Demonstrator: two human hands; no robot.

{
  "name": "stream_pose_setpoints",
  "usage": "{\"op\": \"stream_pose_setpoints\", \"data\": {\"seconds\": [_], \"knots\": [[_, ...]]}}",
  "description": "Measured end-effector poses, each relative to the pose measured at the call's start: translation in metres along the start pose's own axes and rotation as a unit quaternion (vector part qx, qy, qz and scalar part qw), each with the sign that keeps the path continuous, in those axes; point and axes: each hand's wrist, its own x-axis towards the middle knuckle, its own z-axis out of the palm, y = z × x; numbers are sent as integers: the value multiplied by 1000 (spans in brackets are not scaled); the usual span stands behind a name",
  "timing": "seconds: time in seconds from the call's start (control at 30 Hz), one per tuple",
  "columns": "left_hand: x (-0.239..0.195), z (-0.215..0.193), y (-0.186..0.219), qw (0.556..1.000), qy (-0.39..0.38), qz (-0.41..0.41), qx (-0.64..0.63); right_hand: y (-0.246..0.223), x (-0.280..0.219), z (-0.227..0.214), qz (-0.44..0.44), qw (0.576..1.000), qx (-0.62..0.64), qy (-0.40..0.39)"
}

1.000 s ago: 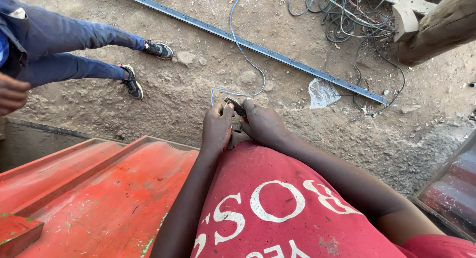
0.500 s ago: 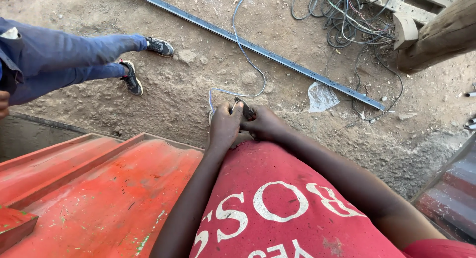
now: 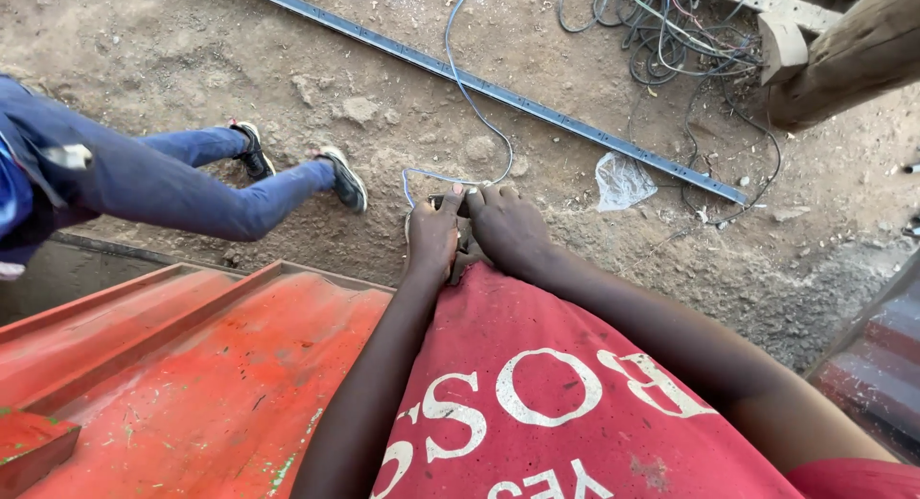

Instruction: Stripping insulation from electrical wires and connecting them to a terminal block using pliers.

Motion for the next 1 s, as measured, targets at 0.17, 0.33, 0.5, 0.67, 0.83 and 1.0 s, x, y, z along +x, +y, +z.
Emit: {"op": "stream_pose_setpoints", "data": {"seconds": [0.17,0.33,0.5,0.67,0.83,1.0], "knots": [[-3,-1,0,980,-124,-67,-141,25,3,41,38,998,-32,22],[18,20,-62,976,-135,16,171,42,4,65,104,994,22,-23],[-21,-9,39,927,-114,313,169,37,9,90,80,992,-68,-77],[21,30,15,954,-209,213,-21,8,7,95,18,992,-95,-76],[1,40,31,967,-182,149,100,22,-8,136,-58,985,-148,-63],[23,49,39,951,-148,195,187,15,0,119,-6,991,-110,-69]]}}
